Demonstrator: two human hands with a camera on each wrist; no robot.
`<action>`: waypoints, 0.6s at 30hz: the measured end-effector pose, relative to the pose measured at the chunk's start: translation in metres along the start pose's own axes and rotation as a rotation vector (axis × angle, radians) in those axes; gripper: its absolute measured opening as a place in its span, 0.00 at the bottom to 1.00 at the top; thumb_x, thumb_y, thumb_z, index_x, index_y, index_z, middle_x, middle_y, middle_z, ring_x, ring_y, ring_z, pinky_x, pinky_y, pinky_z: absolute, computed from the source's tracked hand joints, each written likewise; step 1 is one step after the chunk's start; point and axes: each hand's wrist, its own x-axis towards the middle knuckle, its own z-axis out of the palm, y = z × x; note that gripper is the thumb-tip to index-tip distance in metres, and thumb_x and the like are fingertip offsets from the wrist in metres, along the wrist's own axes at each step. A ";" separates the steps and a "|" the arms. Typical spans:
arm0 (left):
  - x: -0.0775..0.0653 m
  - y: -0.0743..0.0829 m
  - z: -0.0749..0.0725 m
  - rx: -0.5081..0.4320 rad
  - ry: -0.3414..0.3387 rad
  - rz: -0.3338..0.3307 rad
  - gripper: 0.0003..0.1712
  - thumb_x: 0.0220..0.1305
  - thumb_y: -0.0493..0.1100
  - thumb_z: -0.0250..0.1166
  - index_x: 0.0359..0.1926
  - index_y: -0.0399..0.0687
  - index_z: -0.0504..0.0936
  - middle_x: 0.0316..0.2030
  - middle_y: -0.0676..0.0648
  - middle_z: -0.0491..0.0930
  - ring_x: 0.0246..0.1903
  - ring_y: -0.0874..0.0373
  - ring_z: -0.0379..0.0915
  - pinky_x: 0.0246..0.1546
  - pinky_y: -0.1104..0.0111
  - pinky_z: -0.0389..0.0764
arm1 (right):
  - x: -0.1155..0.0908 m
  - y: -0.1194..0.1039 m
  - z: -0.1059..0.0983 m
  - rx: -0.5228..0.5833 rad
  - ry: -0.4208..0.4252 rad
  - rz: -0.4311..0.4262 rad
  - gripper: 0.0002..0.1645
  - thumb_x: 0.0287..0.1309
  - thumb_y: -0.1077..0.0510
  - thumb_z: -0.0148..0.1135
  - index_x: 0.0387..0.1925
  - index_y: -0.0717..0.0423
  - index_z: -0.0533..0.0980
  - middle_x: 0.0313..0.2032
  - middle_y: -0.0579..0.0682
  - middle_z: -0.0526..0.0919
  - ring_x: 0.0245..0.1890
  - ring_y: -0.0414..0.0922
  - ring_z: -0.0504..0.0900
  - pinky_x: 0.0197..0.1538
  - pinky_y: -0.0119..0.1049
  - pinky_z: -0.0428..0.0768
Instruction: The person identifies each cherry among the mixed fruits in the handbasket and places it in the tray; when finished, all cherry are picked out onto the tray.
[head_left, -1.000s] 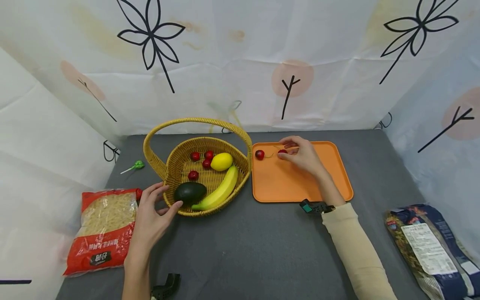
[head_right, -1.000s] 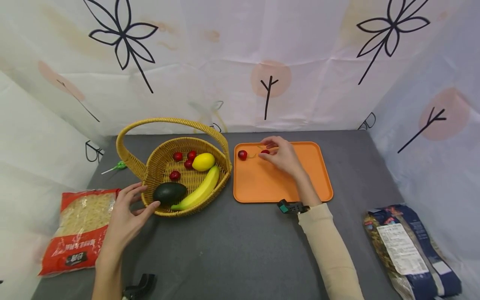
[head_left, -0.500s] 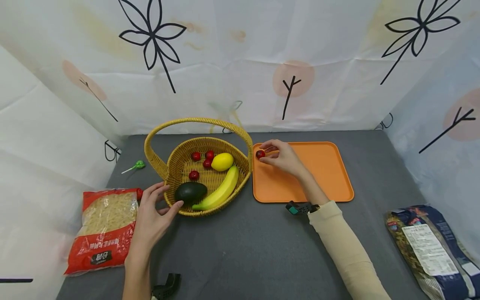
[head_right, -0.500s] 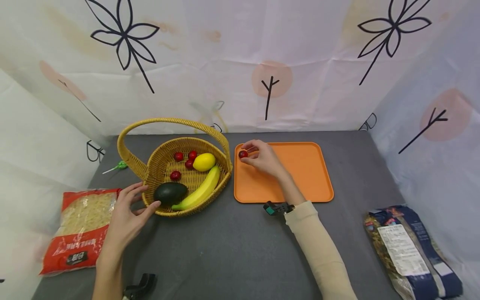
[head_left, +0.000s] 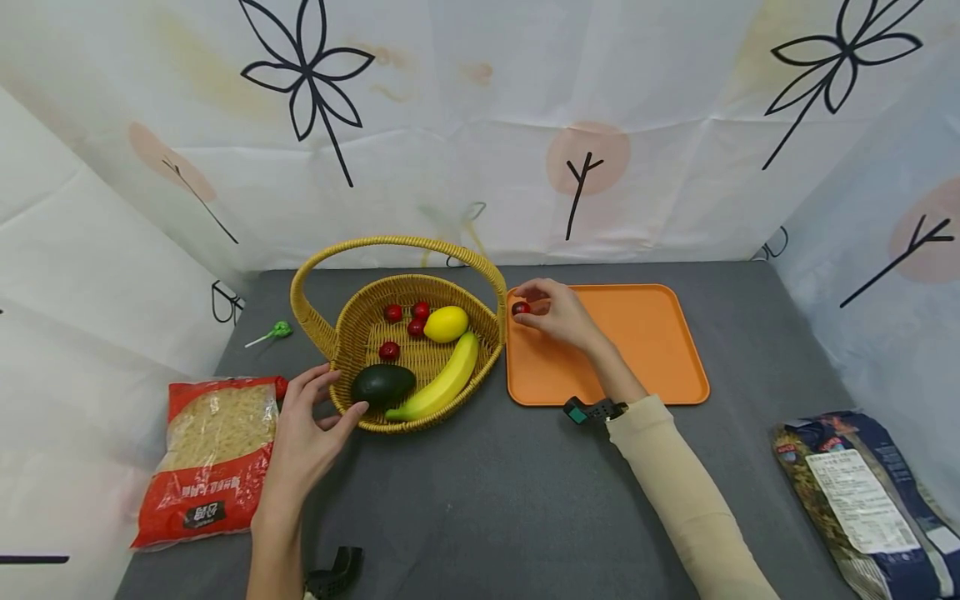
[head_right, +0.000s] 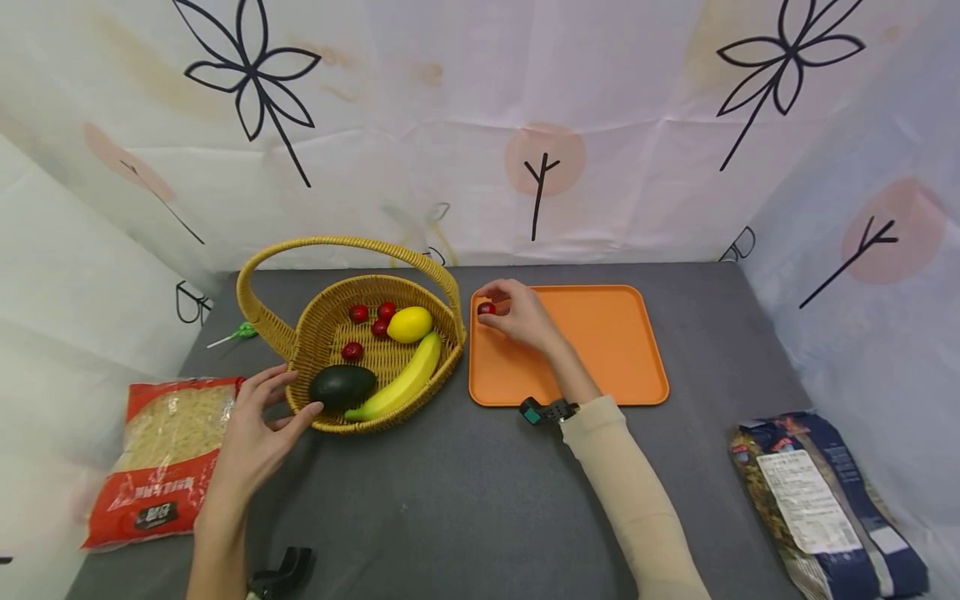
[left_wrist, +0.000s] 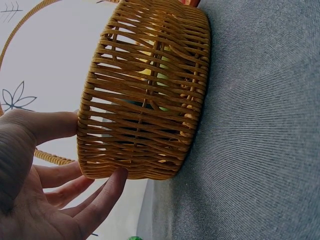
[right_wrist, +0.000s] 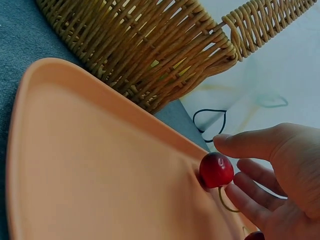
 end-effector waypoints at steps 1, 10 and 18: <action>0.000 0.000 0.000 0.002 0.001 0.001 0.36 0.70 0.48 0.77 0.72 0.37 0.76 0.76 0.37 0.66 0.65 0.37 0.77 0.54 0.48 0.92 | 0.001 0.000 0.000 -0.002 0.000 0.002 0.24 0.65 0.65 0.76 0.61 0.65 0.81 0.59 0.63 0.85 0.61 0.61 0.85 0.66 0.57 0.88; 0.000 -0.001 0.000 0.000 0.003 -0.004 0.37 0.70 0.48 0.77 0.72 0.37 0.76 0.76 0.37 0.66 0.65 0.38 0.77 0.53 0.57 0.94 | 0.010 0.000 0.002 -0.005 -0.008 0.005 0.24 0.66 0.65 0.75 0.61 0.65 0.81 0.60 0.64 0.84 0.63 0.62 0.83 0.70 0.57 0.85; 0.000 0.001 -0.001 0.003 -0.004 -0.010 0.37 0.70 0.49 0.76 0.72 0.37 0.76 0.77 0.37 0.65 0.66 0.37 0.76 0.55 0.47 0.91 | 0.003 -0.010 -0.009 0.046 0.017 -0.023 0.24 0.67 0.63 0.75 0.62 0.66 0.80 0.62 0.66 0.84 0.67 0.62 0.81 0.71 0.59 0.84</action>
